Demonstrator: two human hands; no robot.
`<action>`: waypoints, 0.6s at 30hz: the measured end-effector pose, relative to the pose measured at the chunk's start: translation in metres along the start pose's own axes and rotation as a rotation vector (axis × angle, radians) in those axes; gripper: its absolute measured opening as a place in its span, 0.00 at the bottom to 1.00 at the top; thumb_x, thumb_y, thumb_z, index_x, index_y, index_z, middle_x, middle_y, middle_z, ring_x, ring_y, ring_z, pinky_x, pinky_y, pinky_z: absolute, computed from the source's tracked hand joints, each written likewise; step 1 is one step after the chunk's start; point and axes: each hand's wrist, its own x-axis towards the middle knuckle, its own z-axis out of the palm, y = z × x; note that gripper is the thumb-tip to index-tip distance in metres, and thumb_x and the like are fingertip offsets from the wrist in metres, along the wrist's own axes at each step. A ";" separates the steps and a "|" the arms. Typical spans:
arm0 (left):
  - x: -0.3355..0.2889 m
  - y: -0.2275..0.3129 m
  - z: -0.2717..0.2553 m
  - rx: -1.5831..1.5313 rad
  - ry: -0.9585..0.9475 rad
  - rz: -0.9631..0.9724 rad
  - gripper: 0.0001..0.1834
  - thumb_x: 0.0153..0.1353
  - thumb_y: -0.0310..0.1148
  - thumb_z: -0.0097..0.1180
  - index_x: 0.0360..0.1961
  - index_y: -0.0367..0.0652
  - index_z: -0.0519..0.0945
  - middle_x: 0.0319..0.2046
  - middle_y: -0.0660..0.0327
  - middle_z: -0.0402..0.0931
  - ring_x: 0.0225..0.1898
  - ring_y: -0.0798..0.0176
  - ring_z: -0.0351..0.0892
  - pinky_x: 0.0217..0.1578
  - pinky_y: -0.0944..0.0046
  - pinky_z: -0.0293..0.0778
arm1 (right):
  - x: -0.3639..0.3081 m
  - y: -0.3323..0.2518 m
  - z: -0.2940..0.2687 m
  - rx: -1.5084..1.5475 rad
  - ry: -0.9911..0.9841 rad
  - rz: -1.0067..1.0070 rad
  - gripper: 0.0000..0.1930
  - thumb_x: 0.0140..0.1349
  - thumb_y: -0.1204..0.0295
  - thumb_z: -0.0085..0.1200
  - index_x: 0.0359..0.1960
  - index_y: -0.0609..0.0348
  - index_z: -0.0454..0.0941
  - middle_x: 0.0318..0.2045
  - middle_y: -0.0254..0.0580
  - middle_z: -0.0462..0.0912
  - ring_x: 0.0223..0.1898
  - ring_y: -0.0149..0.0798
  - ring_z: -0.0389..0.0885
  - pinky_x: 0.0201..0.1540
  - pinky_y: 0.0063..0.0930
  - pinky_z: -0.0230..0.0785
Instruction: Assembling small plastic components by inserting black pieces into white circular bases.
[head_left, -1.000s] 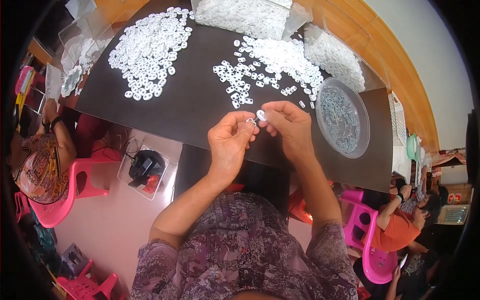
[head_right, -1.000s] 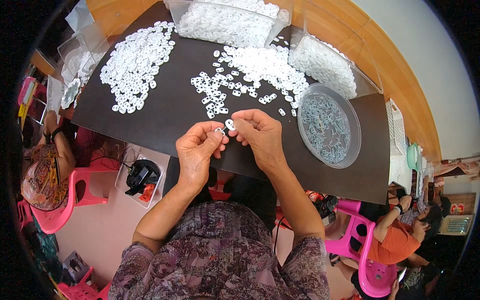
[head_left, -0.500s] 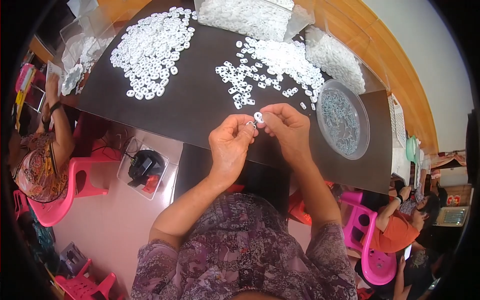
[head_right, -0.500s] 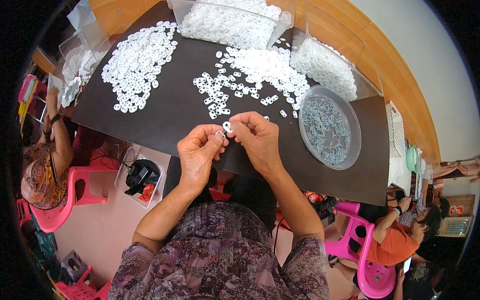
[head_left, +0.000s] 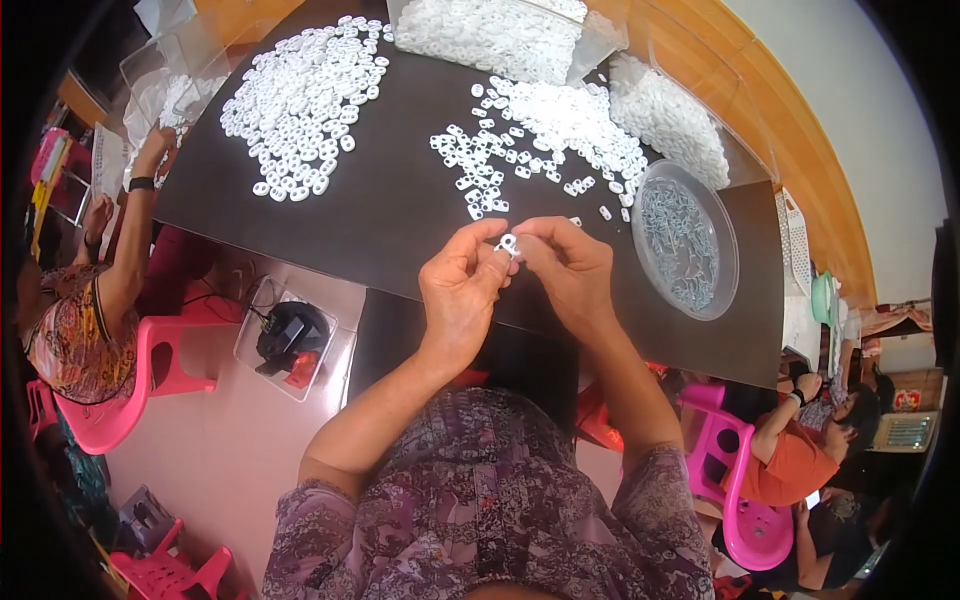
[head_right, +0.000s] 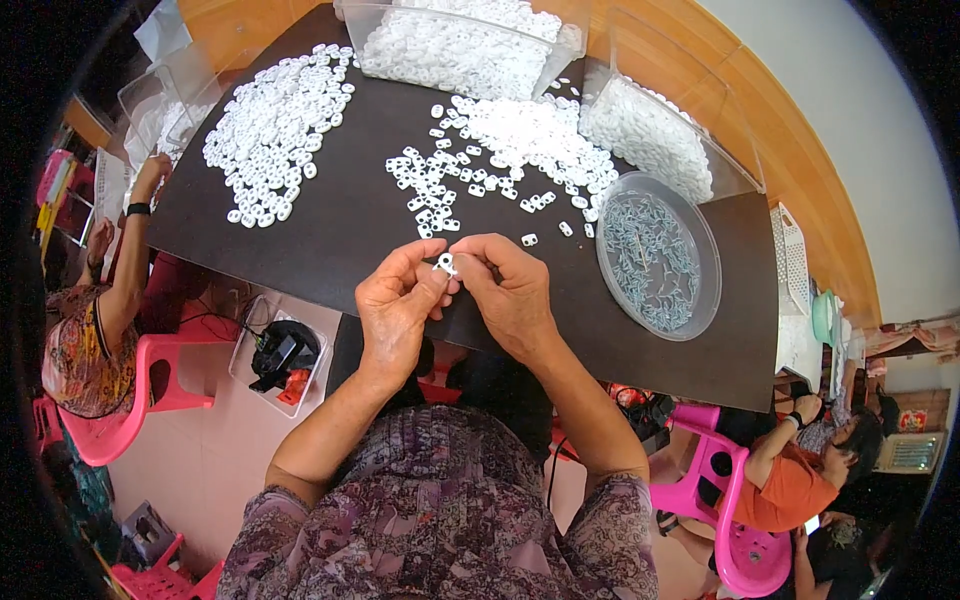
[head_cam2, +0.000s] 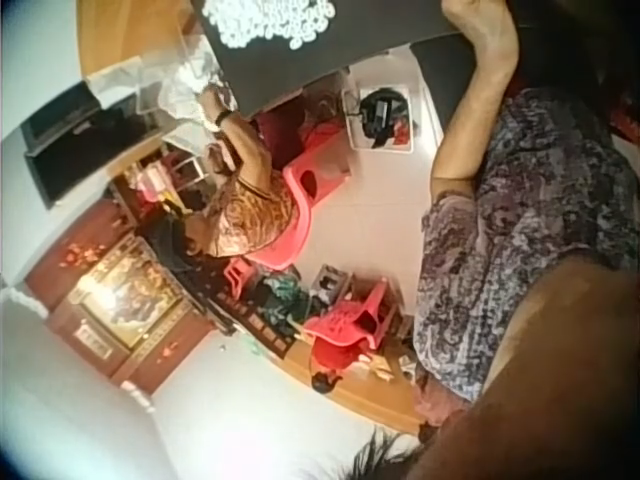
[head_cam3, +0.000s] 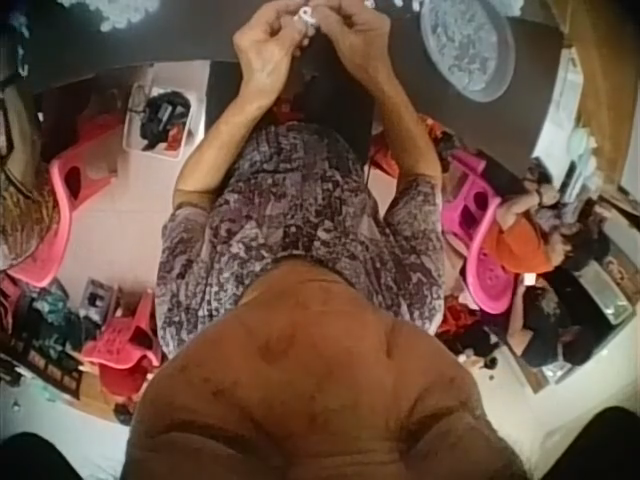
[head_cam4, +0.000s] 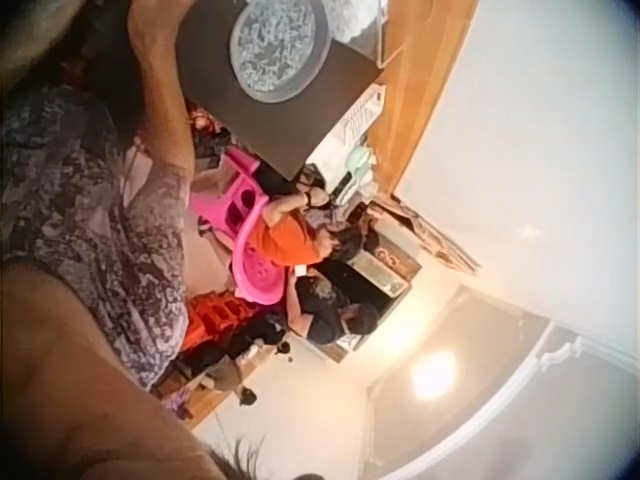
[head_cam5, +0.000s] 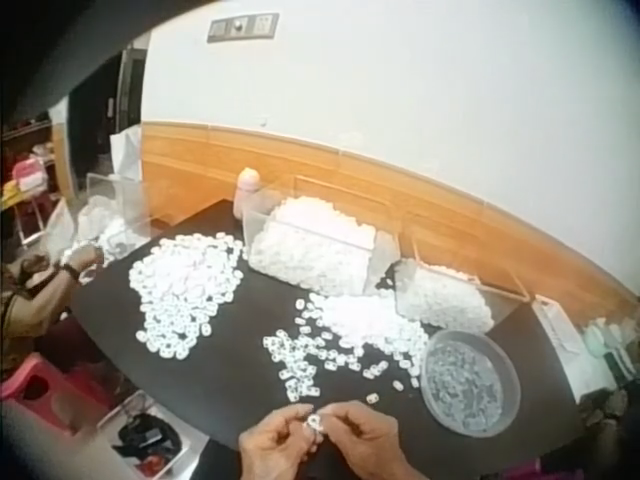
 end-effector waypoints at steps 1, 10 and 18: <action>0.001 -0.001 0.000 -0.012 -0.008 -0.009 0.11 0.62 0.25 0.52 0.44 0.33 0.77 0.27 0.63 0.78 0.26 0.76 0.73 0.25 0.77 0.68 | 0.000 0.001 -0.001 0.001 0.000 -0.002 0.06 0.60 0.78 0.52 0.37 0.67 0.78 0.28 0.33 0.80 0.30 0.22 0.75 0.34 0.16 0.68; 0.005 -0.004 -0.002 -0.144 -0.029 -0.009 0.11 0.61 0.22 0.51 0.44 0.30 0.77 0.29 0.59 0.79 0.25 0.73 0.73 0.26 0.75 0.70 | -0.002 -0.006 -0.002 0.004 -0.036 -0.072 0.08 0.57 0.80 0.54 0.39 0.64 0.77 0.32 0.32 0.79 0.33 0.23 0.75 0.38 0.17 0.67; 0.007 0.002 0.002 -0.223 0.021 -0.064 0.10 0.59 0.22 0.53 0.41 0.29 0.78 0.30 0.59 0.79 0.24 0.72 0.73 0.28 0.74 0.71 | -0.001 -0.003 0.001 -0.344 0.015 -0.359 0.14 0.49 0.82 0.59 0.40 0.60 0.78 0.32 0.34 0.76 0.27 0.26 0.71 0.31 0.19 0.65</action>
